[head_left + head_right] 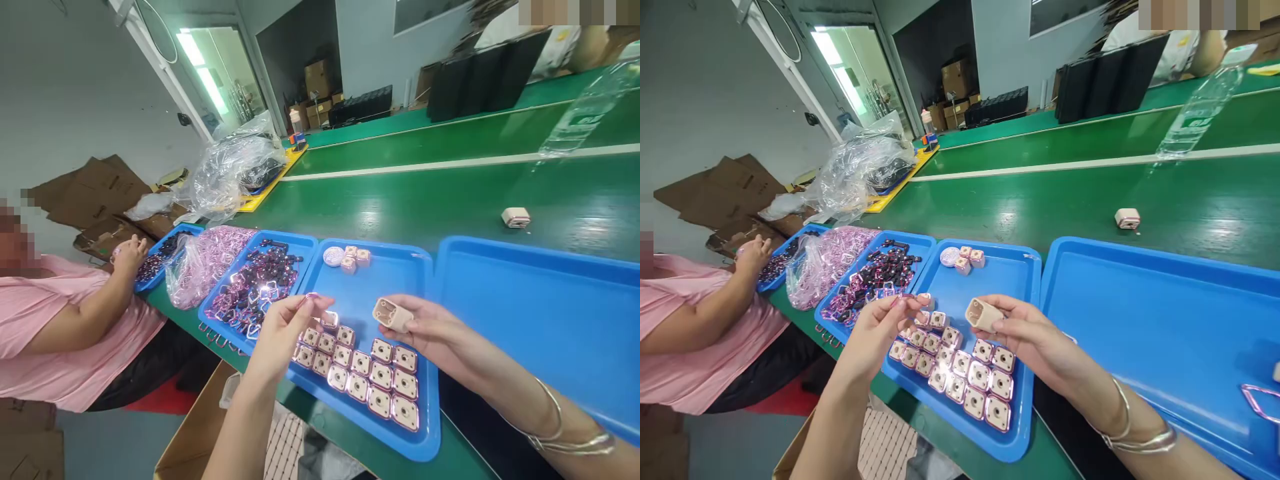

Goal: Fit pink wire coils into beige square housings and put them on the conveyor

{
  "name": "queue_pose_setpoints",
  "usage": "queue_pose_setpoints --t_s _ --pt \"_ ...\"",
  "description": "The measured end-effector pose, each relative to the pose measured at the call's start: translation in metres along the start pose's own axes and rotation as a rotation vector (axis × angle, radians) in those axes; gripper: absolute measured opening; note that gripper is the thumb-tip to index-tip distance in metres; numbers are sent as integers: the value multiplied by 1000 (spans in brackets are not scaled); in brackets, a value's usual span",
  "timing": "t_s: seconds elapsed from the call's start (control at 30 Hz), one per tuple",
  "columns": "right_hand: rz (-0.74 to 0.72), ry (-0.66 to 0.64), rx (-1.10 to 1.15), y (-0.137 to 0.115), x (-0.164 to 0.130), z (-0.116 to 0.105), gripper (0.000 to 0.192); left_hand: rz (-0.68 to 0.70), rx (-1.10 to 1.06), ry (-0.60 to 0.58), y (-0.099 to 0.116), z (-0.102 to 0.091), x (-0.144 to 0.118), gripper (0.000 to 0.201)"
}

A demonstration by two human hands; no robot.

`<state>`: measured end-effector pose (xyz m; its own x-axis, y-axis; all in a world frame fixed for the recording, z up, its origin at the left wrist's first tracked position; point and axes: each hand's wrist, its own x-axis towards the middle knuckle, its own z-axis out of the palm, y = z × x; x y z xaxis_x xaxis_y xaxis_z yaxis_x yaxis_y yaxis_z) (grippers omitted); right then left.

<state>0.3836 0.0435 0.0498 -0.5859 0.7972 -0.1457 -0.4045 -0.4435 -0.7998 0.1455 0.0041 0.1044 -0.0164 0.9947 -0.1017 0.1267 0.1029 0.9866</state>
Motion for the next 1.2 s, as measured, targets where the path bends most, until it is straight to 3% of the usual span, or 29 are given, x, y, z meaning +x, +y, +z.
queue_pose_setpoints --t_s 0.17,0.3,0.37,0.47,0.63,0.73,0.83,1.0,1.2 --pt "15 31 -13 -4 -6 9 35 119 -40 -15 8 20 -14 34" --pt "-6 87 -111 -8 -10 13 41 113 42 -49 7 21 -12 38" --pt "-11 96 -180 -9 -10 14 43 121 148 -18 3 12 -7 45" --pt "-22 112 -267 -7 -7 11 44 118 546 158 -12 -15 7 48" --pt "-67 153 -352 -6 -3 4 41 -26 955 504 -42 -78 27 19" --pt "-37 186 -363 -10 -5 5 43 -113 1087 615 -53 -100 34 13" --pt "-32 201 -369 -11 -7 6 44 -137 1155 633 -58 -105 46 22" --pt "-46 153 -356 -1 -5 -1 39 -92 1164 496 -68 -104 77 27" --pt "-68 139 -406 1 -2 -10 40 -8 1096 617 -70 -118 98 32"
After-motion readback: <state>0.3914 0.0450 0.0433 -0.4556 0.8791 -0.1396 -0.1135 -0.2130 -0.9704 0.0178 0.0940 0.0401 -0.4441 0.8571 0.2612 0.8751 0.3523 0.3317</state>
